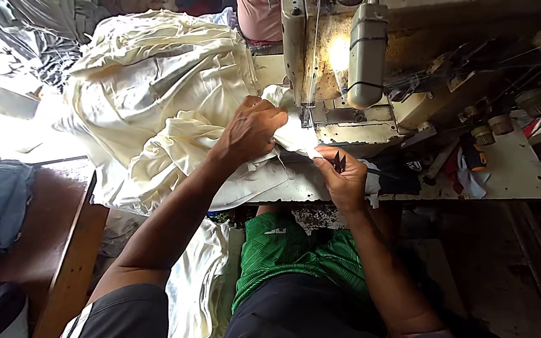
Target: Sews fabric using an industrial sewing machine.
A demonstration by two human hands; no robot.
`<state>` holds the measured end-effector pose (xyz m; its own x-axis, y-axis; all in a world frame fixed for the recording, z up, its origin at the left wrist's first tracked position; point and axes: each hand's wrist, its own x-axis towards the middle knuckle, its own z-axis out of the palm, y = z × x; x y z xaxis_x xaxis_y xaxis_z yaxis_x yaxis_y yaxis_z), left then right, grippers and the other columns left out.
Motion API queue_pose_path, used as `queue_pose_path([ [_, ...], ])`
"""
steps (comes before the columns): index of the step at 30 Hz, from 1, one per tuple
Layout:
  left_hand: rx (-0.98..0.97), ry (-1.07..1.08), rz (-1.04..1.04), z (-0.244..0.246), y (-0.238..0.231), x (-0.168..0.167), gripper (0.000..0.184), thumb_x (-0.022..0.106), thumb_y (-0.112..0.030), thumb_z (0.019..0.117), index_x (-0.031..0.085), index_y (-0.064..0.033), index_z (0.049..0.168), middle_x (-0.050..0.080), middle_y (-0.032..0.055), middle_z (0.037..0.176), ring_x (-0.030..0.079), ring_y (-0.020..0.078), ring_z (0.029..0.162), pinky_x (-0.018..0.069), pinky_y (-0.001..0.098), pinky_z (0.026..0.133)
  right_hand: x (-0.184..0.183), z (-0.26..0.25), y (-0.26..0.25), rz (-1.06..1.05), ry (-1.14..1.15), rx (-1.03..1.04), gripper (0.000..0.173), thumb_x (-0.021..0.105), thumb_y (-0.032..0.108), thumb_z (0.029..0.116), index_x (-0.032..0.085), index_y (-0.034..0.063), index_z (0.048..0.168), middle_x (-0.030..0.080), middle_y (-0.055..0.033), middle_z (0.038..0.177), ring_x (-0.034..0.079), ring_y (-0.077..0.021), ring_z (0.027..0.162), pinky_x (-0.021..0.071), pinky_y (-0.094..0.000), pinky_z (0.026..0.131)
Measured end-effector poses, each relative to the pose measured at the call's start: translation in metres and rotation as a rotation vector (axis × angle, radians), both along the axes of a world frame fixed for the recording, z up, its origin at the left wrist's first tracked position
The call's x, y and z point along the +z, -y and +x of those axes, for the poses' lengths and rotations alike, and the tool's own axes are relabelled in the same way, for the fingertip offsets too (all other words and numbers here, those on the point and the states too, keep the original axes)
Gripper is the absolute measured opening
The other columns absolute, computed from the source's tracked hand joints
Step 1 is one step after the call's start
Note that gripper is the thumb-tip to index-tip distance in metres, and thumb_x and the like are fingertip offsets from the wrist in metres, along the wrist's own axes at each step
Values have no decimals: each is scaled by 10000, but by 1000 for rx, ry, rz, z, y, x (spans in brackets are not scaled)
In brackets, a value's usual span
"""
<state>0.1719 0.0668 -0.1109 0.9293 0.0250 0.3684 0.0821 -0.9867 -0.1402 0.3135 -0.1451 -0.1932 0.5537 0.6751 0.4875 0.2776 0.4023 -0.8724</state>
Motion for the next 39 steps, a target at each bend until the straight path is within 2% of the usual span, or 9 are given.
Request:
queue_pose_path([
  [8, -68, 101, -166, -2, 11, 4, 230, 643, -177, 831, 708, -135, 1048, 663, 70, 1258, 576, 295, 1236, 442, 507, 1038, 6, 4, -22, 97, 87, -10, 128, 644, -66, 948, 706, -21, 1052, 726, -133, 1172, 715, -204, 1051, 619, -328, 839],
  [14, 43, -140, -141, -37, 6, 38, 632, 549, -735, 911, 700, -128, 823, 607, 137, 1319, 522, 369, 1286, 371, 617, 1087, 5, 11, -21, 77, 150, 22, 135, 629, -58, 960, 706, -23, 1065, 727, -132, 1174, 709, -218, 1089, 618, -358, 893],
  [17, 232, -129, -152, -67, -20, 61, 583, 605, -701, 897, 710, -128, 895, 558, 135, 1371, 467, 402, 1315, 381, 641, 1058, 8, 15, -21, 36, 214, 37, 122, 629, -26, 978, 694, -11, 1079, 722, -113, 1174, 704, -203, 1100, 614, -366, 920],
  [20, -16, 72, -364, -80, 3, 76, 343, 774, -429, 860, 660, -107, 833, 551, 119, 1396, 482, 284, 1349, 437, 464, 1096, 23, 20, -16, -73, 347, 89, 125, 622, 14, 993, 706, 12, 1085, 712, -85, 1156, 694, -152, 1073, 600, -332, 929],
  [24, -339, 189, -717, -79, 72, 55, 199, 807, -185, 852, 639, -91, 802, 709, 86, 1141, 702, 194, 1031, 624, 354, 838, 42, 15, 13, -142, 483, 315, 141, 657, 47, 975, 734, 59, 1093, 700, -35, 1060, 677, -103, 927, 609, -286, 804],
  [28, -292, 267, -756, -62, 110, 5, 249, 830, -282, 866, 678, -84, 863, 676, -17, 828, 649, 67, 748, 563, 240, 637, 28, -2, 48, -146, 511, 307, 146, 653, 111, 1012, 762, 61, 1095, 721, -45, 1155, 701, -117, 1044, 623, -295, 884],
  [32, -1, 494, -298, -31, 127, -55, 651, 813, -574, 791, 676, -152, 1268, 642, 77, 1098, 585, 221, 1030, 459, 411, 940, 12, -15, 62, -120, 489, 144, 149, 664, 79, 996, 774, 54, 1093, 735, -71, 1173, 717, -129, 1045, 625, -281, 879],
  [35, 39, 505, -139, -15, 114, -84, 490, 679, -270, 927, 607, -201, 1408, 553, 182, 1368, 511, 370, 1289, 295, 625, 1166, 8, -19, 67, -76, 416, 92, 123, 688, 50, 974, 772, 17, 1058, 744, -99, 1141, 727, -153, 1027, 631, -294, 875],
  [39, -20, 398, -105, -23, 88, -65, 169, 604, -92, 943, 746, -112, 1034, 645, 136, 1356, 572, 365, 1281, 277, 663, 1171, 4, -17, 74, -83, 299, 94, 105, 700, 43, 963, 757, -12, 1031, 743, -115, 1105, 726, -161, 994, 629, -299, 864],
])
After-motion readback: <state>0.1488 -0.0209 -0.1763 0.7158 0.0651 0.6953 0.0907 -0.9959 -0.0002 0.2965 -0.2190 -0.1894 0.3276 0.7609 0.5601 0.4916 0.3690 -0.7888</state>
